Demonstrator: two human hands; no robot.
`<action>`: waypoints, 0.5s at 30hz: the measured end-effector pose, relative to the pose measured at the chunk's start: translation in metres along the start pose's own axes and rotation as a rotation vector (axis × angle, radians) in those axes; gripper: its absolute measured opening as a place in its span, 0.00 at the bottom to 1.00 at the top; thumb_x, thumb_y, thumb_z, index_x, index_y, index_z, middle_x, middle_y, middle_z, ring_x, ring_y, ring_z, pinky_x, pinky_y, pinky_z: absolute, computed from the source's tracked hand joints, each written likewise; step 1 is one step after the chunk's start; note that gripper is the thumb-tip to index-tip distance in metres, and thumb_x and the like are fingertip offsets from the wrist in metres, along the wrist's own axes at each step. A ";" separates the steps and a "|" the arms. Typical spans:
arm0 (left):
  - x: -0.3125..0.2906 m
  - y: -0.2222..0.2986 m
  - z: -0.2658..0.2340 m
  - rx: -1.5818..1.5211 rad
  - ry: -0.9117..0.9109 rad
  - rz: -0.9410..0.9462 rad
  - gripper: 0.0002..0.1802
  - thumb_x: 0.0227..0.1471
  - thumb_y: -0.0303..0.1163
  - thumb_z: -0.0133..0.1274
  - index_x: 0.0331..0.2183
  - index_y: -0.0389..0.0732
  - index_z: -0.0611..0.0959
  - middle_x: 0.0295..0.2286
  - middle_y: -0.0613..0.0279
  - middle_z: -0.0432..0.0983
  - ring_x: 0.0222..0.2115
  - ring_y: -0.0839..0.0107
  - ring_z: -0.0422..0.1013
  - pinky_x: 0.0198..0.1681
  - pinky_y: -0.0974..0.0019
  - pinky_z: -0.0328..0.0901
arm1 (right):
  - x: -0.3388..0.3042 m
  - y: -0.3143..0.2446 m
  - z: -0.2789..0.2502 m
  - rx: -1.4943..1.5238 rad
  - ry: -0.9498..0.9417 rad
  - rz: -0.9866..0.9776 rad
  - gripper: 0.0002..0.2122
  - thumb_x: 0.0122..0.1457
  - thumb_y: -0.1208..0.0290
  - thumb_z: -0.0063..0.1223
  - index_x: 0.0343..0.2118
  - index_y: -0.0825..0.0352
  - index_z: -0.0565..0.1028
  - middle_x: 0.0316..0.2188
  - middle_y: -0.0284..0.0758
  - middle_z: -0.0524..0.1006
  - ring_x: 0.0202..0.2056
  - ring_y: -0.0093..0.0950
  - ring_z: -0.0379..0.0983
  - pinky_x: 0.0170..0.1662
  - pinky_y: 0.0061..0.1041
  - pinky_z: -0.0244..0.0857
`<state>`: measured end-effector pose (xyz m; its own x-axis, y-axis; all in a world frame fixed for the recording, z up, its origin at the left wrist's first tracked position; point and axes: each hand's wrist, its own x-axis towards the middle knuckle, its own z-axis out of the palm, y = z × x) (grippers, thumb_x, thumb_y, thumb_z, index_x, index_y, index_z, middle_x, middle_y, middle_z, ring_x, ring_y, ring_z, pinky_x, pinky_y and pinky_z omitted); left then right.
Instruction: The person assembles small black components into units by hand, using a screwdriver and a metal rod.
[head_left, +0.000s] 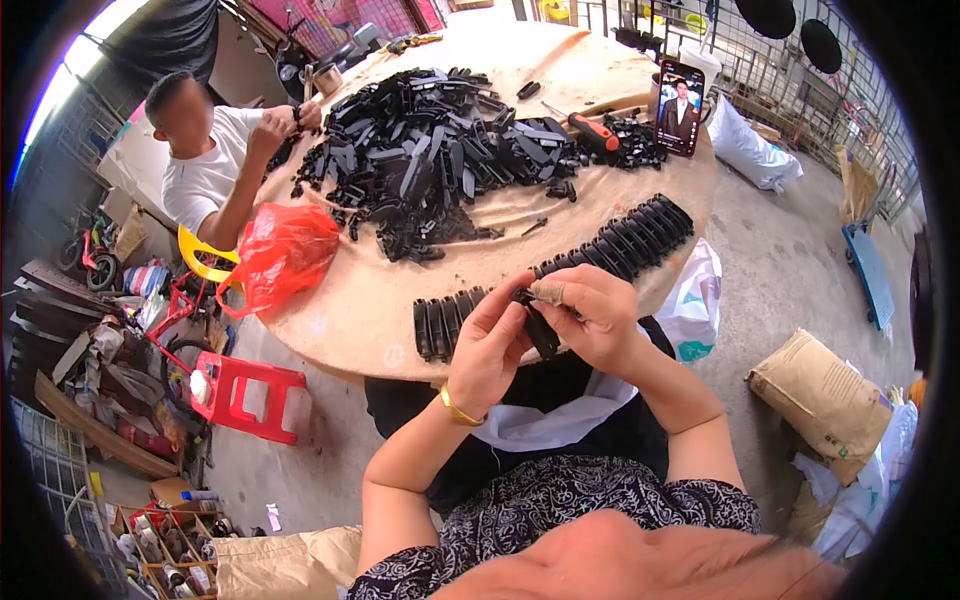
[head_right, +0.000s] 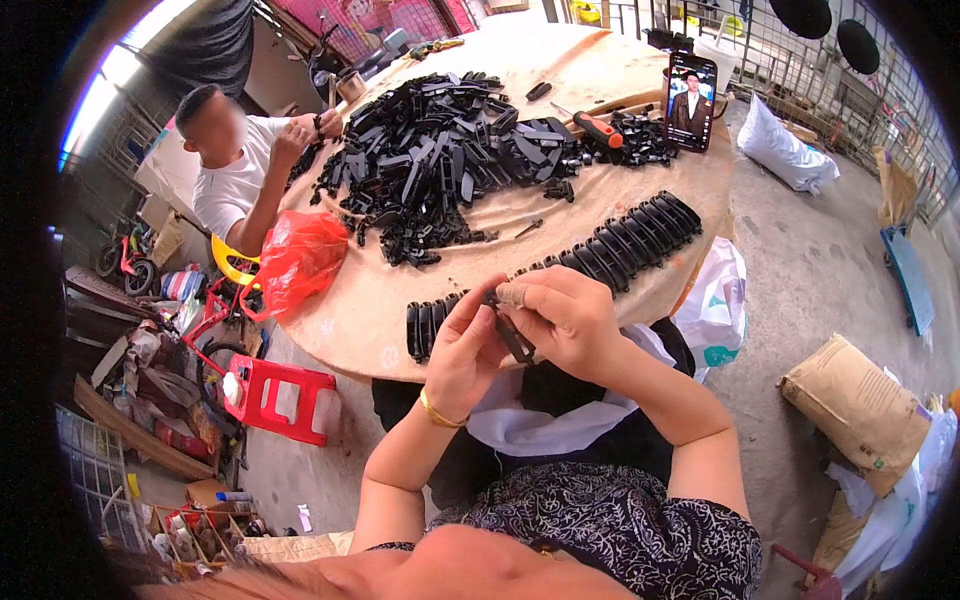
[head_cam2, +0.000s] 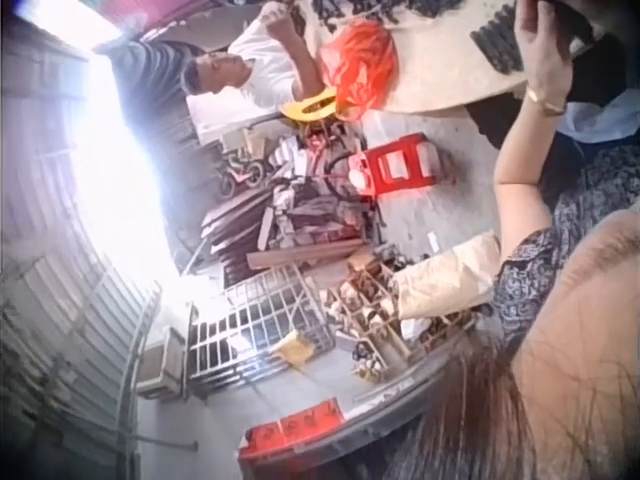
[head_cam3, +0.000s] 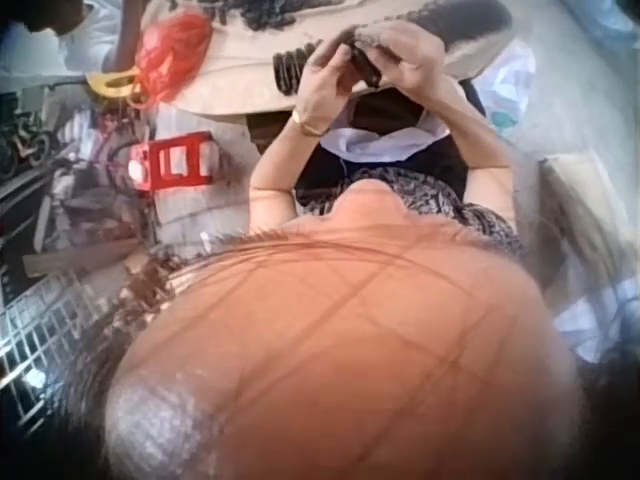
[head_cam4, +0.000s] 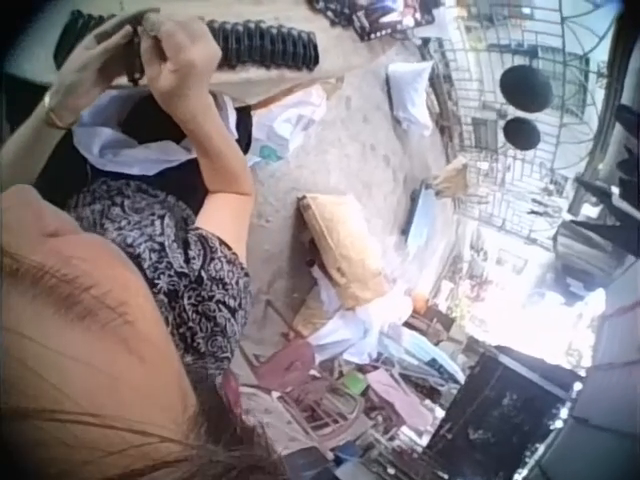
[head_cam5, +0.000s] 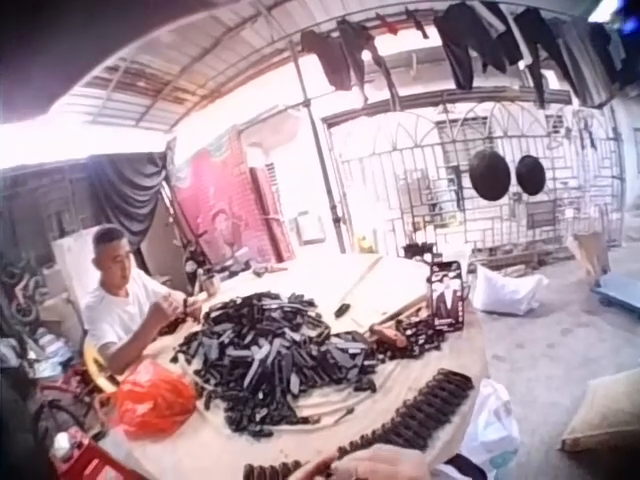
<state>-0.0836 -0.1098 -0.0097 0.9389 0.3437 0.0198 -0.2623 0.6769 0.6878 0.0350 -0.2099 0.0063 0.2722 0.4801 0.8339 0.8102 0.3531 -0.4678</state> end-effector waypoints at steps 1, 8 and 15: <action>-0.001 0.001 0.001 0.042 0.010 0.020 0.19 0.53 0.25 0.43 0.48 0.38 0.67 0.39 0.65 0.69 0.38 0.78 0.67 0.42 0.71 0.64 | -0.001 0.000 0.002 -0.040 -0.001 -0.020 0.07 0.43 0.79 0.55 0.28 0.69 0.75 0.25 0.37 0.74 0.24 0.31 0.71 0.27 0.24 0.66; -0.007 0.000 -0.002 0.213 0.012 0.039 0.18 0.54 0.26 0.42 0.48 0.37 0.67 0.37 0.68 0.70 0.36 0.83 0.67 0.39 0.77 0.64 | -0.006 -0.003 -0.001 -0.206 -0.028 -0.199 0.09 0.41 0.79 0.54 0.29 0.69 0.74 0.26 0.34 0.74 0.25 0.29 0.71 0.26 0.24 0.65; -0.011 0.005 0.005 0.171 -0.032 -0.057 0.18 0.54 0.26 0.42 0.48 0.38 0.68 0.37 0.68 0.69 0.34 0.84 0.67 0.37 0.78 0.64 | -0.014 -0.005 -0.005 -0.199 -0.014 -0.241 0.11 0.39 0.79 0.54 0.30 0.69 0.74 0.29 0.35 0.74 0.26 0.30 0.71 0.28 0.24 0.65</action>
<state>-0.0938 -0.1131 -0.0025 0.9585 0.2851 -0.0013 -0.1693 0.5730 0.8019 0.0300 -0.2219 -0.0017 0.0535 0.4134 0.9090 0.9366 0.2949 -0.1893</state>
